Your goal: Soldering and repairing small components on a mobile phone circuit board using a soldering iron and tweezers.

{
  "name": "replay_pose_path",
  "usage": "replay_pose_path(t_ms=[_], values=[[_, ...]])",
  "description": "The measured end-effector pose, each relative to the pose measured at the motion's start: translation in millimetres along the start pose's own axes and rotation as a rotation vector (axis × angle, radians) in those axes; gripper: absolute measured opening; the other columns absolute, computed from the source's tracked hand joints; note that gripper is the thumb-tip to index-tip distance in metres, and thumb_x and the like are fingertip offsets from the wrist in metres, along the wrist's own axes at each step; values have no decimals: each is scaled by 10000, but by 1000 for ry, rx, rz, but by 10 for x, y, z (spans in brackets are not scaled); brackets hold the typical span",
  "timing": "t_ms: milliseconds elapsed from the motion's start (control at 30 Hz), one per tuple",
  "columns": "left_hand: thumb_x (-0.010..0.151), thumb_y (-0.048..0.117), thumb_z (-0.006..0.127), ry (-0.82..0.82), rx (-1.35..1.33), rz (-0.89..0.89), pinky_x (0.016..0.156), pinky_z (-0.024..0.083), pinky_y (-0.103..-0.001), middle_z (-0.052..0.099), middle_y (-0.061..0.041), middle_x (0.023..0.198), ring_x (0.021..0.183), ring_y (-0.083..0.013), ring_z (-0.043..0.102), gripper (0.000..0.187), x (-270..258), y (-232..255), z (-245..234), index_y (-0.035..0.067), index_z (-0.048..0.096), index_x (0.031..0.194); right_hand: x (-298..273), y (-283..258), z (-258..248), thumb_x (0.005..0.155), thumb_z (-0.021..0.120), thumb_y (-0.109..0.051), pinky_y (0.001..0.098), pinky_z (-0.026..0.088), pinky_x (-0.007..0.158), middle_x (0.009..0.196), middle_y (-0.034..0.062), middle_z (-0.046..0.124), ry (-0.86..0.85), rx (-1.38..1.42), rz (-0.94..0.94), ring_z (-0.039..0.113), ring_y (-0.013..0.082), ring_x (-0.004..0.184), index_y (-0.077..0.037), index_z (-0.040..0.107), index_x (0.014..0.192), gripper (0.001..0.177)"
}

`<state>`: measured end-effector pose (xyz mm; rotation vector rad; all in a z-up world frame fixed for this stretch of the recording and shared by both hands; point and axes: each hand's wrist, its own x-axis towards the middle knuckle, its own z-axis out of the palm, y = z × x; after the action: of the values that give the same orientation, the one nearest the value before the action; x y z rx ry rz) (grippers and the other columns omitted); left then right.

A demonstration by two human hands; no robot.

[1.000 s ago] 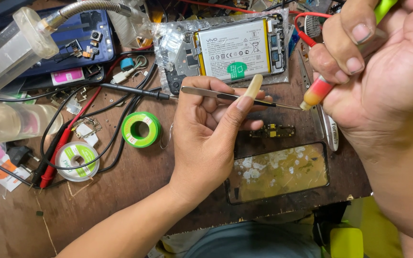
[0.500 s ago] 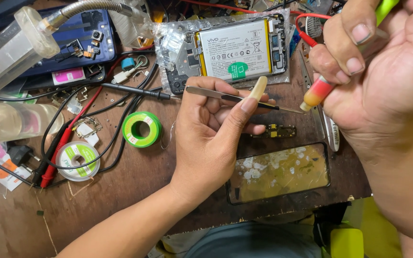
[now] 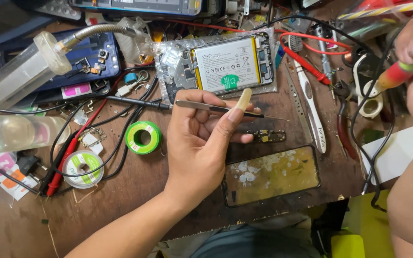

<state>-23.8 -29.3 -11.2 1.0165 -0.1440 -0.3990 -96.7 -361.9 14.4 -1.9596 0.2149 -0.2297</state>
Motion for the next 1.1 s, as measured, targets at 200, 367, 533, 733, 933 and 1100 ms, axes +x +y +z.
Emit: replay_pose_path(t_ms=[200,367,533,733,933,1100], values=[[999,30,624,14,17,57,656,682,-305,645,-200,999,1033,-320,764,222,21,71,-7,68,424,1089,-92,-484,426,1176,368,-286,343,479,575,1211,195,465,47,-251,8,604,294,887,34,343,1488,447],[1004,20,616,28,24,66,647,672,-301,675,-207,1011,1025,-338,772,215,54,102,-40,75,426,1089,-288,-913,888,1070,558,187,346,593,522,1210,361,505,99,-372,-165,735,396,822,257,473,1146,133],[980,46,665,60,44,75,614,675,-285,714,-217,970,980,-278,775,248,76,131,-11,97,440,1073,-338,-839,676,905,703,73,357,704,933,1180,286,569,-183,-484,-589,805,373,1081,-23,602,1159,290],[972,27,668,79,33,81,618,681,-292,705,-231,965,942,-279,777,266,103,132,-17,86,431,1074,-348,-691,544,936,518,70,642,508,1138,1339,256,615,-412,-761,-743,644,375,1157,22,634,1117,220],[980,25,657,56,41,42,633,674,-280,712,-228,989,963,-296,782,251,67,111,-25,83,432,1074,-315,-387,352,819,779,59,643,518,1084,1206,191,745,-364,-883,-751,717,391,1208,-29,723,932,153],[999,21,629,48,81,35,656,685,-294,696,-234,999,998,-297,772,234,55,89,-37,76,420,1089,-345,-240,260,853,663,142,605,492,1091,1281,175,745,-388,-1041,-783,712,409,1260,-19,733,1003,231]])
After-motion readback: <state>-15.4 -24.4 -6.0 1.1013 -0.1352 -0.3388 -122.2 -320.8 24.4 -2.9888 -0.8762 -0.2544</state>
